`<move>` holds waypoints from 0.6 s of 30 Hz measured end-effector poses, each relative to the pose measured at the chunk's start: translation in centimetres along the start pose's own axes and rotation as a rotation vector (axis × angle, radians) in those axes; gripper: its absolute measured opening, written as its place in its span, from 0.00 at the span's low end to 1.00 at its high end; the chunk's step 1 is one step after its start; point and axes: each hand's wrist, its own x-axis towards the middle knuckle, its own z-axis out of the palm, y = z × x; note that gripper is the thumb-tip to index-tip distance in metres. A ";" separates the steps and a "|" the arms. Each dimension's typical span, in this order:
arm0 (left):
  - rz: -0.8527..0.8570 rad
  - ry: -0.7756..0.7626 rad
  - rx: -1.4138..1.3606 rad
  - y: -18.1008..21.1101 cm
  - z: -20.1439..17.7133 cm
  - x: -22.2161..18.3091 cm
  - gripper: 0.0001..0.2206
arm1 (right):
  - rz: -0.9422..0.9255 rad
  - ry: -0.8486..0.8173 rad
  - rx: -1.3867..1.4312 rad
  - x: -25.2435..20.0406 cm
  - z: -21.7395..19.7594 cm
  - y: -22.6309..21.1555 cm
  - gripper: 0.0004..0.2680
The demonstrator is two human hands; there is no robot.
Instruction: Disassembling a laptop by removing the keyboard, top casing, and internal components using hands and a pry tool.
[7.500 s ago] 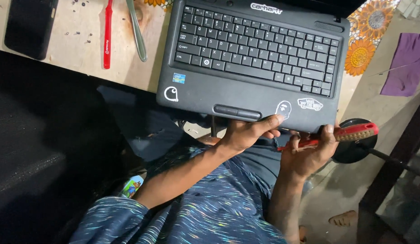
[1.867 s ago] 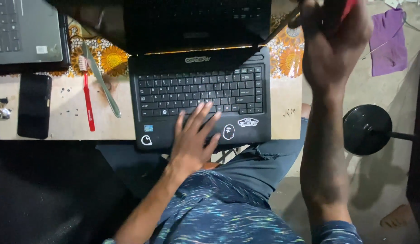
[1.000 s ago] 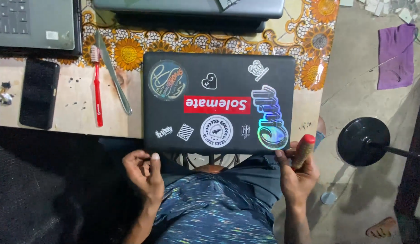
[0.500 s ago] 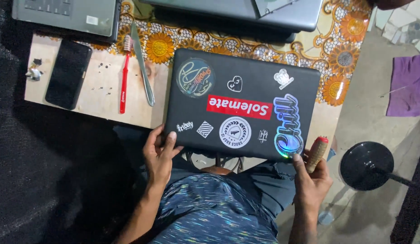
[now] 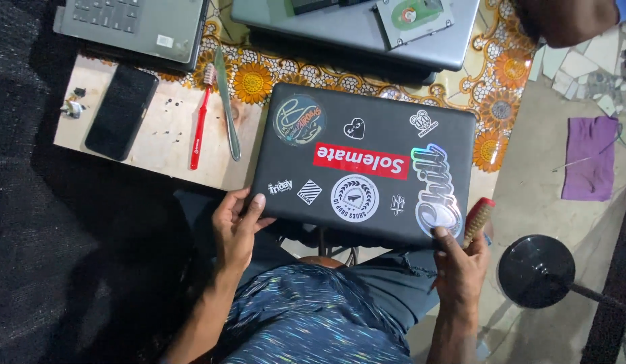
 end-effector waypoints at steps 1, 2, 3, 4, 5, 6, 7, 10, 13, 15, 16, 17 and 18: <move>-0.021 -0.006 -0.041 -0.3 0.0 0.0 0.18 | -0.039 -0.023 0.007 -0.2 0.6 -0.5 0.13; -0.041 -0.013 -0.083 -0.5 0.0 0.1 0.18 | -0.077 -0.047 0.015 -0.3 1.3 -1.0 0.15; -0.035 -0.010 -0.087 -0.8 -0.1 0.1 0.18 | -0.082 -0.053 0.016 -0.4 1.3 -1.0 0.15; -0.032 -0.007 -0.094 -1.0 -0.1 0.1 0.18 | -0.133 0.008 0.021 -0.5 1.3 -0.9 0.14; -0.032 -0.003 -0.100 -1.4 -0.1 0.0 0.18 | -0.180 0.070 0.025 -0.6 1.2 -0.8 0.14; -0.029 -0.001 -0.104 -1.0 -0.1 -0.1 0.18 | -0.184 0.065 0.024 -1.0 1.7 -1.5 0.14; -0.023 0.012 -0.116 -0.6 -0.2 0.0 0.18 | -0.257 0.042 0.027 -1.4 2.2 -2.2 0.14; -0.041 0.034 -0.160 -0.5 -0.3 0.1 0.17 | -0.371 0.054 0.059 -2.1 3.3 -3.6 0.15; -0.083 0.055 -0.242 -1.6 0.0 -0.6 0.15 | -0.487 0.106 0.055 -3.1 4.3 -5.8 0.14; -0.106 0.059 -0.289 -2.1 0.4 -1.2 0.13 | -0.563 0.133 0.022 -4.0 4.3 -7.3 0.14; -0.118 0.031 -0.308 -2.2 0.8 -1.5 0.14 | -0.643 0.144 -0.032 -4.5 4.0 -7.9 0.17; -0.123 0.004 -0.331 -2.1 1.1 -1.6 0.15 | -0.727 0.151 -0.081 -4.7 3.8 -8.5 0.20; -0.116 0.012 -0.344 -3.0 1.8 -1.2 0.15 | -0.735 0.137 -0.081 -5.3 3.6 -9.4 0.20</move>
